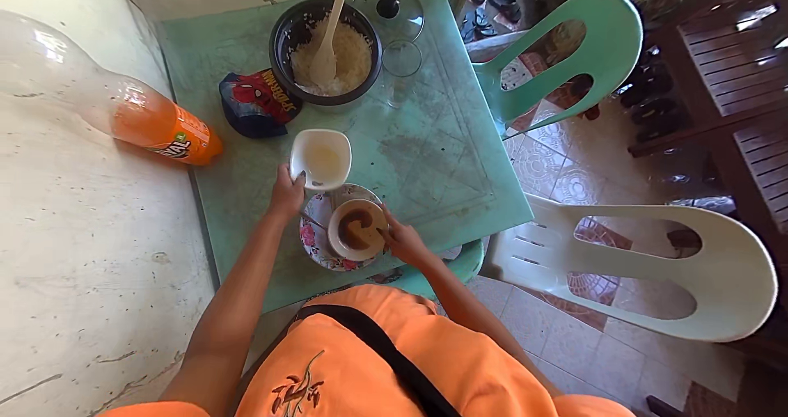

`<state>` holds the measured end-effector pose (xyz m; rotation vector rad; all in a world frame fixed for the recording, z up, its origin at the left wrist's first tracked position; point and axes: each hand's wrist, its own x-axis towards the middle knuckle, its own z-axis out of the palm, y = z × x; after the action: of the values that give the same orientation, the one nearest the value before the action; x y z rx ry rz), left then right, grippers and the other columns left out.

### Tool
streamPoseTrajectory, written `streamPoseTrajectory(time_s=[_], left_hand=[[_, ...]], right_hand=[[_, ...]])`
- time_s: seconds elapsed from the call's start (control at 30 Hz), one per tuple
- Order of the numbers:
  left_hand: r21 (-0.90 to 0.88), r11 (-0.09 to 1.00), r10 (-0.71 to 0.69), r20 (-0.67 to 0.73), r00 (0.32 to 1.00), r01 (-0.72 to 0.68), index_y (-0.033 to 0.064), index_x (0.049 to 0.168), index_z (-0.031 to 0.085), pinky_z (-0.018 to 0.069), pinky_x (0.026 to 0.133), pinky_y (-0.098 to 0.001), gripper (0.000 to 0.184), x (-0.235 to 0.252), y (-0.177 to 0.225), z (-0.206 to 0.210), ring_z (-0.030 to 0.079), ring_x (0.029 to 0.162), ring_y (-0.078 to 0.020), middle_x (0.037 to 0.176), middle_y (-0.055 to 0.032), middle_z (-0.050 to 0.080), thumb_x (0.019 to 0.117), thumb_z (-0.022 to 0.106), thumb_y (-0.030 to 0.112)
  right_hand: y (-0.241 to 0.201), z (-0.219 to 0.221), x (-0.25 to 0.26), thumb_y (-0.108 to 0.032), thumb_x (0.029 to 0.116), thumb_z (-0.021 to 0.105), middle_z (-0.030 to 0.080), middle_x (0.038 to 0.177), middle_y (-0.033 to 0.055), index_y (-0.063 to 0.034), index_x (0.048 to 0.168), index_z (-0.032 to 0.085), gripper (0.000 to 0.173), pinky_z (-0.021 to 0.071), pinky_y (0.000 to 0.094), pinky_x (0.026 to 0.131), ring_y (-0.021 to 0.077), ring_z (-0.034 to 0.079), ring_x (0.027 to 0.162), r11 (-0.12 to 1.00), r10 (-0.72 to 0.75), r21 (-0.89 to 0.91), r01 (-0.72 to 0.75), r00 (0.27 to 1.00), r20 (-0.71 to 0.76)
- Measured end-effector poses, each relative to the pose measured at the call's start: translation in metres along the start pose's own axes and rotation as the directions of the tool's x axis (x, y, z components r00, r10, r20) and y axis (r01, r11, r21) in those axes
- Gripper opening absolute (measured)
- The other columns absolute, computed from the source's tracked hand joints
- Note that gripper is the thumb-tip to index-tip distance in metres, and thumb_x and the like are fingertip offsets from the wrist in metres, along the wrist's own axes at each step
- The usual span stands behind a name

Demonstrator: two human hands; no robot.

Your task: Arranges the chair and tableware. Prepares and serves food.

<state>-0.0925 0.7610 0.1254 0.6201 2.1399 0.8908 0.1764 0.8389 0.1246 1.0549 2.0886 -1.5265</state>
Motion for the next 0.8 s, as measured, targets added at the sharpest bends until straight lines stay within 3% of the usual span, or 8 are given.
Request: streamPoseTrajectory(time_s=[0.13,0.2,0.33,0.47,0.57,0.67,0.8], left_hand=[[0.104,0.994,-0.031,0.151,0.988,0.015,-0.0019,0.149,0.035,0.0509,0.094,-0.0565,0.041,-0.057,-0.011,-0.001,0.065,0.105,-0.0408,0.123,-0.0323,0.060,0.1111,0.040,0.013],[0.161,0.987,-0.023,0.222,0.975,-0.014,-0.0027,0.149,0.037,0.0487,0.099,-0.0569,0.041,-0.076,-0.018,0.006,0.064,0.113,-0.0415,0.126,-0.0325,0.060,0.1110,0.039,0.012],[0.398,0.916,-0.080,0.320,0.944,-0.058,-0.0001,0.154,0.035,0.0435,0.106,-0.0603,0.047,-0.093,-0.023,0.021,0.060,0.123,-0.0453,0.133,-0.0321,0.059,0.1117,0.036,0.020],[0.529,0.847,-0.070,0.207,0.976,-0.052,0.0052,0.155,0.036,0.0464,0.097,-0.0644,0.051,-0.097,-0.009,0.027,0.063,0.115,-0.0479,0.124,-0.0298,0.064,0.1104,0.045,0.028],[0.476,0.879,-0.001,0.069,0.998,-0.032,0.0013,0.151,0.040,0.0485,0.088,-0.0621,0.052,-0.091,-0.004,0.024,0.065,0.099,-0.0443,0.106,-0.0267,0.066,0.1082,0.051,0.029],[0.363,0.932,0.042,-0.053,0.998,-0.020,-0.0023,0.147,0.044,0.0488,0.088,-0.0589,0.048,-0.073,-0.004,0.016,0.064,0.096,-0.0412,0.105,-0.0250,0.064,0.1079,0.052,0.025],[0.378,0.921,0.123,-0.061,0.991,-0.091,-0.0072,0.137,0.053,0.0433,0.100,-0.0615,0.040,-0.020,0.008,-0.001,0.058,0.116,-0.0468,0.119,-0.0300,0.063,0.1060,0.055,0.018]], right_hand=[[-0.004,0.000,0.005,-0.021,0.1109,0.043,0.068,0.101,0.0183,-0.0072,0.164,0.013,0.062,0.0558,0.0385,0.080,0.0230,0.067,0.079,0.999,-0.031,0.029,0.028,0.995,0.100],[-0.001,-0.003,0.004,-0.019,0.1088,0.050,0.068,0.102,0.0188,-0.0046,0.163,0.010,0.069,0.0573,0.0349,0.076,0.0203,0.068,0.077,0.992,-0.084,0.103,0.076,0.993,0.078],[0.014,-0.012,-0.001,-0.008,0.1015,0.060,0.066,0.107,0.0205,-0.0054,0.163,-0.001,0.087,0.0578,0.0356,0.078,0.0209,0.068,0.079,0.986,-0.097,0.141,0.091,0.995,0.034],[0.036,-0.023,-0.015,-0.002,0.0995,0.060,0.063,0.098,0.0155,-0.0033,0.162,-0.004,0.089,0.0582,0.0299,0.073,0.0148,0.066,0.072,0.966,-0.088,0.246,0.078,0.996,0.030],[0.046,-0.034,-0.023,-0.007,0.1014,0.059,0.060,0.086,0.0108,0.0002,0.161,0.002,0.083,0.0586,0.0287,0.069,0.0131,0.065,0.066,0.935,-0.028,0.351,0.058,0.995,-0.092],[0.046,-0.049,-0.024,-0.008,0.1026,0.058,0.057,0.079,0.0073,0.0030,0.160,0.010,0.075,0.0575,0.0262,0.065,0.0105,0.062,0.061,0.904,0.027,0.421,0.074,0.973,-0.229],[0.034,-0.085,-0.007,-0.006,0.1049,0.052,0.058,0.077,0.0071,0.0080,0.153,0.027,0.056,0.0557,0.0237,0.064,0.0079,0.060,0.060,0.893,0.013,0.425,0.150,0.934,-0.357]])
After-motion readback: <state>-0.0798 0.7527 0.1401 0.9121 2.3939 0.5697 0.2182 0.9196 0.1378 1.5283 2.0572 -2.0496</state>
